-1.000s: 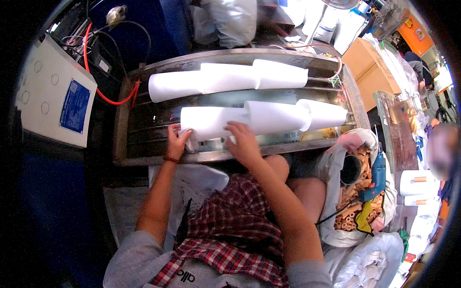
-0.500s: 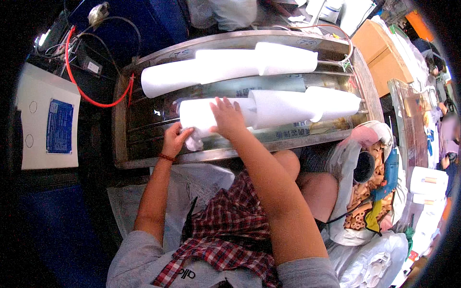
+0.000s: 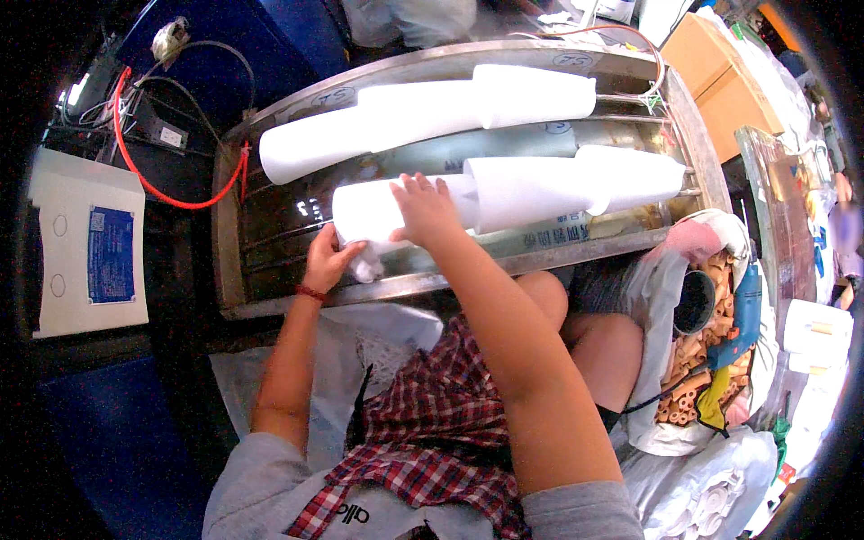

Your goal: The person assembles white cylindrical parts by wiping them with a cloth, inserting smaller orange tubes, and using a drill to secure components.

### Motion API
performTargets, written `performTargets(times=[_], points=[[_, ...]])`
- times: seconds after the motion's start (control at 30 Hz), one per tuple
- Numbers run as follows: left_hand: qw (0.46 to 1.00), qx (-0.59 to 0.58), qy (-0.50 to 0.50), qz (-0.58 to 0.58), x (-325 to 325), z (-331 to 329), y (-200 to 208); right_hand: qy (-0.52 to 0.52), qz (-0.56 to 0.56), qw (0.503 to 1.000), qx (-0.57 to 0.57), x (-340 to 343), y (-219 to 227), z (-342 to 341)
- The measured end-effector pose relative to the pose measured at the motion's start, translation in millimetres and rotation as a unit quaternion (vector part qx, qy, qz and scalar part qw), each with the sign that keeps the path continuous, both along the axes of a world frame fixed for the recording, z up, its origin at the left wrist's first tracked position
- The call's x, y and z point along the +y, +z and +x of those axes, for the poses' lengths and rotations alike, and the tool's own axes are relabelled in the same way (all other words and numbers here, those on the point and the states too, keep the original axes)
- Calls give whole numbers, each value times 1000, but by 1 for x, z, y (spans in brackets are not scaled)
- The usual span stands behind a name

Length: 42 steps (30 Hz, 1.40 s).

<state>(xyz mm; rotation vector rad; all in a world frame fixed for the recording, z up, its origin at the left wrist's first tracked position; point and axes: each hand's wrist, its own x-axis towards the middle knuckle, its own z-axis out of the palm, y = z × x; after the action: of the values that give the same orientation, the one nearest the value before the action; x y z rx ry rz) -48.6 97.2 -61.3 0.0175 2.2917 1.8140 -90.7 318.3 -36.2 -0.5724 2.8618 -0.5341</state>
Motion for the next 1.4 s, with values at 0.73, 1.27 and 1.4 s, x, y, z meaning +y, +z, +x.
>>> performTargets(times=[0.73, 1.27, 1.4], points=[[998, 38, -20, 36, -3, 6, -3, -6, 20, 1000, -17, 2, 0, 0], [994, -78, -63, -42, -29, 1, -9, -1, 11, 1000, -2, 3, -6, 0], [992, -69, -106, 23, -30, 0, 6, -8, 11, 1000, -12, 6, -6, -1]])
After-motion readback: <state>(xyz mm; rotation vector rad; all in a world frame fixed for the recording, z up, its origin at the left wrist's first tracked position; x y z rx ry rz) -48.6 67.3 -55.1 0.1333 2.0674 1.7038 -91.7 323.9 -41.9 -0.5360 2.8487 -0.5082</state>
